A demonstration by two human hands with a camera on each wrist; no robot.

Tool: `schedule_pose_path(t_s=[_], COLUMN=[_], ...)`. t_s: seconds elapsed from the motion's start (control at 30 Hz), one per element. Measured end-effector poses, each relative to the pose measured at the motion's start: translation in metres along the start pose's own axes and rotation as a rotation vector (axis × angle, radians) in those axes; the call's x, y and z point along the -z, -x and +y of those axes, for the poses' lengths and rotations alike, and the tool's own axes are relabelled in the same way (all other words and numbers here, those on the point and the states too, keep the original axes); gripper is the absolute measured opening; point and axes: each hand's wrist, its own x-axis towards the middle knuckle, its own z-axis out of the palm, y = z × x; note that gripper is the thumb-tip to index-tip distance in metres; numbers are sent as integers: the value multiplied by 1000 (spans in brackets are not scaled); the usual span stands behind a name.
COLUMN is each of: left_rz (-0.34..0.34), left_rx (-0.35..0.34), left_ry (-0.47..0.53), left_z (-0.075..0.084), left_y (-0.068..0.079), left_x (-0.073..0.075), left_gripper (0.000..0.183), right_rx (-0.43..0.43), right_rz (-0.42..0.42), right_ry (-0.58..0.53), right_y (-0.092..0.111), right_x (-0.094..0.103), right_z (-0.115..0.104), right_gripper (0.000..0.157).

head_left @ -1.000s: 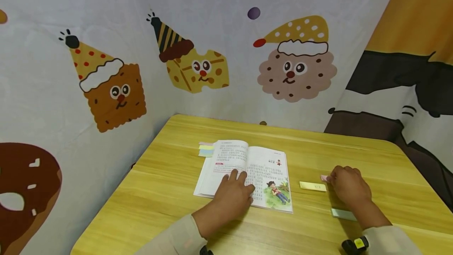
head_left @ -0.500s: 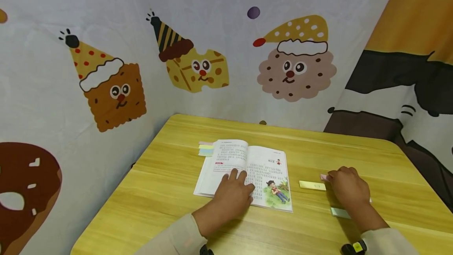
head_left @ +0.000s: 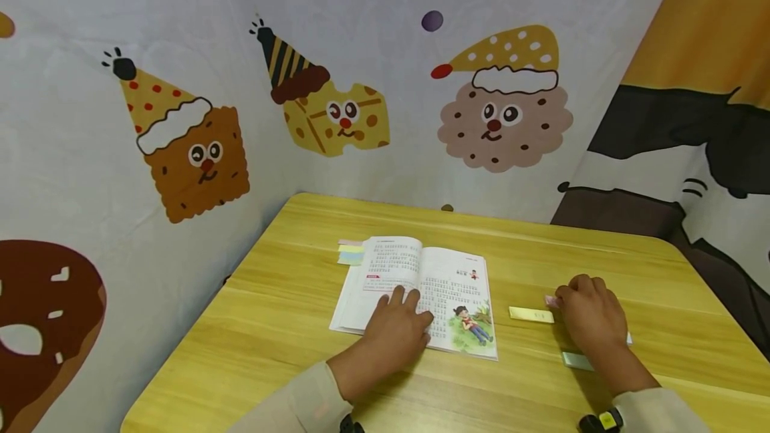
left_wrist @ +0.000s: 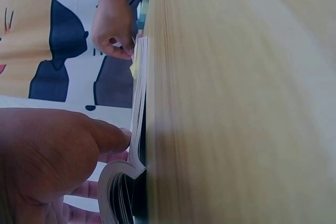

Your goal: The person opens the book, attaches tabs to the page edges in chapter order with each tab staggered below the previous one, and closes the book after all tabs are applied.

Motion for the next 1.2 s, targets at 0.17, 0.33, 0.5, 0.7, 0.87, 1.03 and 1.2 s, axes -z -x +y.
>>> schedule_pose_path(t_s=[0.17,0.33,0.5,0.7,0.87,1.03,1.2], left_rz=[-1,14,3,-3,-8,1,-2], left_rx=[3,-5,-7,-3,-7,-7,0], left_ry=[11,12,12,-4,3,13,22], left_z=[0,0,1,0,0,0,-1], left_y=[0,-1,0,0,1,0,0], left_x=[0,1,2,2,1,1,1], left_gripper=[25,24,25,26,26,24,25], right_rx=[22,-79,-135,-63,-121,-185,-216], right_rz=[-51,-191,-216,-135,-195,-220,-234], right_ry=[31,-51,-144,-356,-495,-554,-529], right_y=[-2,-1,-3,-20,-32,-42,-47], right_x=[0,8,26,17,-3,-18,-28], right_z=[-1,-6,-20,-53,-73,-83,-87], right_gripper=[23,33,34,26,21,15,15])
